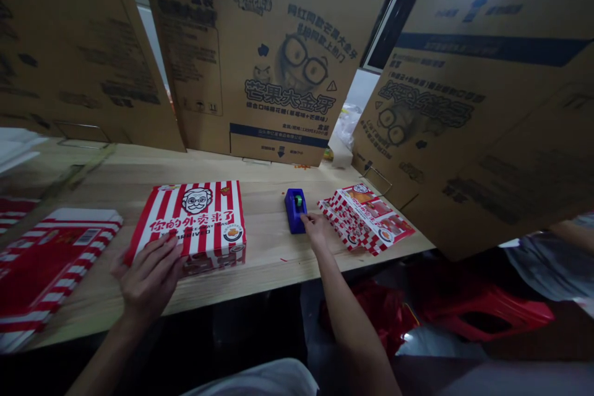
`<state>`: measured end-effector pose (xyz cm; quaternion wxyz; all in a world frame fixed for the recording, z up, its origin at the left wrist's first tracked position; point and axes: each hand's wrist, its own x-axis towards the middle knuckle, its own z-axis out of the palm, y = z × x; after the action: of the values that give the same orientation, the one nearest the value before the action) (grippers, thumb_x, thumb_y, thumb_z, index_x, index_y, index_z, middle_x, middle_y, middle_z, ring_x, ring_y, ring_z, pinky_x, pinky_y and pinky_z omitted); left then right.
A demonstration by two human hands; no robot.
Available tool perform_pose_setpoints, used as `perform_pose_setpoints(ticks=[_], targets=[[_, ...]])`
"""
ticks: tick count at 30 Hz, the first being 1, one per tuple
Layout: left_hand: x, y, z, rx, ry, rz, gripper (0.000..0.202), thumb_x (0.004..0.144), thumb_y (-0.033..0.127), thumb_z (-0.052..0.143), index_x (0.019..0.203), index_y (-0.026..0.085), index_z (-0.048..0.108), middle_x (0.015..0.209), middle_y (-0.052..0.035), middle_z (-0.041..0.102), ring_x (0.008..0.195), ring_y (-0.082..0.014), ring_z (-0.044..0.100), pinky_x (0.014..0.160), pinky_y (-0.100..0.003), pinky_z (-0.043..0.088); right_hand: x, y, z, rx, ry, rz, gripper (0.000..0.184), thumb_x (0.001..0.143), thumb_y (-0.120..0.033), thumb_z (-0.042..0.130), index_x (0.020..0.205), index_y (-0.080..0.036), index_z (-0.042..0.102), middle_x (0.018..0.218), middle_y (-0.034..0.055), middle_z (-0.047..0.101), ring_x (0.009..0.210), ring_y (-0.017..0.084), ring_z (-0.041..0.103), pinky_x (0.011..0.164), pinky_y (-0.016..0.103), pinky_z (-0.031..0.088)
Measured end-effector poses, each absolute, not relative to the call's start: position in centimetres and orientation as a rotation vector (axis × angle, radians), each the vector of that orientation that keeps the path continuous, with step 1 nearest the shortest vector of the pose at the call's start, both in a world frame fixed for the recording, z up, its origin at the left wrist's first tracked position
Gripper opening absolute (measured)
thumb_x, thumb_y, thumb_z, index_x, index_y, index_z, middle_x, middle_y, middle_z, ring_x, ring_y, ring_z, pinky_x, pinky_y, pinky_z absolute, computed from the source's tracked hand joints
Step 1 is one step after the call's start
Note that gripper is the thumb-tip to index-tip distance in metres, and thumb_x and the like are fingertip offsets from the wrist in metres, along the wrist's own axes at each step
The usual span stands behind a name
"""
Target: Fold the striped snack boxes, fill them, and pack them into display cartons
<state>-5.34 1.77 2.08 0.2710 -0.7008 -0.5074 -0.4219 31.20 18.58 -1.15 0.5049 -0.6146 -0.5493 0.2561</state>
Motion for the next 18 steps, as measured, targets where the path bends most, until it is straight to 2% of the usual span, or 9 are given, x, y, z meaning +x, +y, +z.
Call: perform_pose_setpoints(ticks=[4,8,12,18], targets=[[-5.6,2.1,2.0,-1.893,-1.339,-1.142,0.039,0.082,0.015,0.065,0.119,0.026,0.058,0.105,-0.0096,0.073,0.101,-0.0288,0.068,0.1,-0.058,0.037,30.2,19.1,-1.6,-1.484,-1.173,0.654,0.029,0.057,-0.045,0.064,0.051,-0.017,0.061,0.051,0.001,0.058,0.053,0.016,0.05,0.053,0.028,0.038],[-6.1,2.4,2.4,-1.92,-1.322,-1.161,0.032,0.083,0.015,0.064,0.114,0.025,0.059,0.103,-0.0093,0.074,0.101,-0.0286,0.068,0.1,-0.057,0.037,29.5,18.6,-1.8,-1.451,-1.034,0.672,0.027,0.054,-0.043,0.067,0.056,-0.016,0.063,0.058,0.0032,0.062,0.057,0.017,0.053,0.053,0.028,0.04],[-6.3,2.6,2.5,-1.926,-1.338,-1.181,0.028,0.081,0.014,0.066,0.107,0.023,0.062,0.104,-0.0095,0.074,0.102,-0.0284,0.068,0.1,-0.055,0.036,29.6,18.0,-1.4,-1.434,-0.924,0.797,0.03,0.052,-0.042,0.07,0.062,-0.015,0.065,0.058,0.0024,0.062,0.051,0.014,0.051,0.046,0.026,0.039],[-6.1,3.0,2.0,-1.852,-1.284,-1.238,0.027,0.077,0.014,0.072,0.102,0.02,0.064,0.101,-0.0096,0.074,0.099,-0.0272,0.069,0.1,-0.048,0.036,30.4,18.1,-0.5,-1.396,-0.803,0.959,0.023,0.05,-0.034,0.076,0.062,-0.018,0.064,0.061,0.0002,0.063,0.053,0.015,0.055,0.049,0.028,0.047]])
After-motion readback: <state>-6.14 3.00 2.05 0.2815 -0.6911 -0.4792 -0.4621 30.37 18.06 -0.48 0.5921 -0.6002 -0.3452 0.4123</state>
